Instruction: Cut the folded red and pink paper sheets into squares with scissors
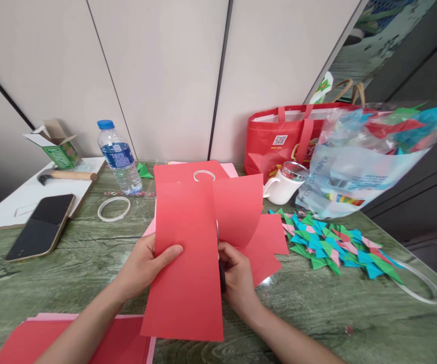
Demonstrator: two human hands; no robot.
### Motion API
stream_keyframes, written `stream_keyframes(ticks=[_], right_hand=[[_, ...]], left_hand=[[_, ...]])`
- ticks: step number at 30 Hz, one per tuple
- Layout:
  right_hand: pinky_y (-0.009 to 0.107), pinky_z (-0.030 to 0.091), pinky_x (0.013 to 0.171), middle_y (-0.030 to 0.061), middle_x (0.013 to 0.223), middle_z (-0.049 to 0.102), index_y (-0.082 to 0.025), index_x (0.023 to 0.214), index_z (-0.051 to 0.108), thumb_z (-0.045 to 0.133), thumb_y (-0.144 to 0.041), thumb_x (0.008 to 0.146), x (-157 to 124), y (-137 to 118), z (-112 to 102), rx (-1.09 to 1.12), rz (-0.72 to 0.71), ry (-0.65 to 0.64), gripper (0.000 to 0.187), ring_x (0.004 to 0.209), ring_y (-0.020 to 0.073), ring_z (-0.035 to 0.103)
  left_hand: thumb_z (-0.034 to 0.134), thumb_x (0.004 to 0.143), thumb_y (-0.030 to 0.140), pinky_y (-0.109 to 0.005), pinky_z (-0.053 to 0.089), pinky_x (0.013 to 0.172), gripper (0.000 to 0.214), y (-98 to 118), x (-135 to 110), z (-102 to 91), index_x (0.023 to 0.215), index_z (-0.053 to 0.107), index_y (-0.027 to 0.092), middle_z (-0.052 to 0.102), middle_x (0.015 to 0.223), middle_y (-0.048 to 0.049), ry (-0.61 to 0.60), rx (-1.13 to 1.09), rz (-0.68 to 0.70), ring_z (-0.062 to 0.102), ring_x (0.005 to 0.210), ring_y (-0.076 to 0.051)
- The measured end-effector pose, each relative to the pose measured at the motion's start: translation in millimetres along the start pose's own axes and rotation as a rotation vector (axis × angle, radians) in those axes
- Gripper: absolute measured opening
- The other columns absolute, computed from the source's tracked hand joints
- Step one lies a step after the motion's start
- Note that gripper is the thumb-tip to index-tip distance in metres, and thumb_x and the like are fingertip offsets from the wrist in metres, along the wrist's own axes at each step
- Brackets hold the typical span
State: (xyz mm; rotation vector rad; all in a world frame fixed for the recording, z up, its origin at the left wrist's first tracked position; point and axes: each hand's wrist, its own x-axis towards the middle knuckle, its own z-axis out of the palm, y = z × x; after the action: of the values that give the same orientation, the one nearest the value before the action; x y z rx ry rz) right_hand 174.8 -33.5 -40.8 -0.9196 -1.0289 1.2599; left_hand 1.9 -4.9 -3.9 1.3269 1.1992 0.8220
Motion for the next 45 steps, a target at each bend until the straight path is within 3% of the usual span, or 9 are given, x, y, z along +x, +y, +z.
stream_keyframes(ticks=[5,11,15,20,25,30,38,45], right_hand=[[0.028,0.051,0.059,0.0006,0.072,0.070,-0.020,0.077,0.064,0.072,-0.021,0.062,0,-2,0,-0.007,0.006,0.015,0.017,0.063,0.0172,0.064],[0.029,0.051,0.069,0.0027,0.086,0.069,-0.021,0.090,0.063,0.068,-0.012,0.063,1,0,-5,-0.149,-0.065,0.052,0.028,0.075,0.0182,0.063],[0.028,0.050,0.068,0.0032,0.084,0.069,-0.020,0.088,0.063,0.067,-0.010,0.063,2,1,-8,-0.217,-0.090,0.060,0.026,0.075,0.0182,0.063],[0.027,0.050,0.066,0.0022,0.082,0.069,-0.019,0.084,0.062,0.066,-0.010,0.063,2,1,-7,-0.189,-0.069,0.042,0.023,0.072,0.0171,0.063],[0.026,0.050,0.064,0.0014,0.080,0.069,-0.020,0.084,0.063,0.068,-0.009,0.063,1,3,-6,-0.196,-0.055,0.007,0.025,0.071,0.0170,0.063],[0.027,0.052,0.066,0.0015,0.080,0.070,-0.020,0.083,0.064,0.069,-0.012,0.063,0,4,-4,-0.104,-0.009,-0.056,0.023,0.071,0.0173,0.064],[0.032,0.052,0.077,0.0043,0.093,0.069,-0.020,0.093,0.063,0.071,-0.014,0.063,1,3,-6,-0.121,-0.033,-0.084,0.032,0.082,0.0199,0.064],[0.025,0.052,0.066,0.0022,0.085,0.070,-0.021,0.087,0.064,0.072,-0.016,0.062,1,1,-4,-0.097,-0.050,-0.094,0.027,0.075,0.0176,0.065]], left_hand=[[0.061,0.071,0.039,-0.028,0.052,0.055,0.023,0,-1,-0.3,0.081,0.063,0.018,0.068,0.088,-0.0065,-0.006,0.002,0.018,0.062,0.068,-0.020],[0.061,0.072,0.039,-0.024,0.050,0.053,0.021,3,-1,-0.6,0.078,0.062,0.018,0.065,0.079,-0.0029,-0.053,0.043,0.025,0.060,0.065,-0.017],[0.061,0.072,0.038,-0.024,0.049,0.053,0.021,4,-1,-0.5,0.079,0.061,0.018,0.065,0.079,-0.0023,-0.060,0.064,0.040,0.059,0.065,-0.016],[0.061,0.073,0.037,-0.023,0.049,0.055,0.021,-1,-1,-1.0,0.080,0.062,0.017,0.065,0.078,-0.0023,-0.157,-0.011,0.040,0.060,0.066,-0.016],[0.059,0.073,0.041,-0.025,0.050,0.057,0.026,-7,0,-0.7,0.083,0.063,0.016,0.066,0.083,-0.0036,-0.100,-0.119,0.085,0.060,0.068,-0.017],[0.059,0.074,0.040,-0.024,0.050,0.055,0.024,-1,0,2.4,0.079,0.063,0.016,0.068,0.082,-0.0040,-0.002,0.014,0.023,0.061,0.068,-0.018],[0.058,0.074,0.040,-0.024,0.051,0.055,0.025,5,-3,0.1,0.077,0.064,0.016,0.069,0.080,-0.0037,0.002,0.134,0.040,0.063,0.068,-0.019],[0.057,0.075,0.040,-0.024,0.051,0.055,0.024,4,-5,-0.5,0.079,0.065,0.017,0.070,0.081,-0.0028,-0.027,0.108,0.039,0.064,0.070,-0.019]])
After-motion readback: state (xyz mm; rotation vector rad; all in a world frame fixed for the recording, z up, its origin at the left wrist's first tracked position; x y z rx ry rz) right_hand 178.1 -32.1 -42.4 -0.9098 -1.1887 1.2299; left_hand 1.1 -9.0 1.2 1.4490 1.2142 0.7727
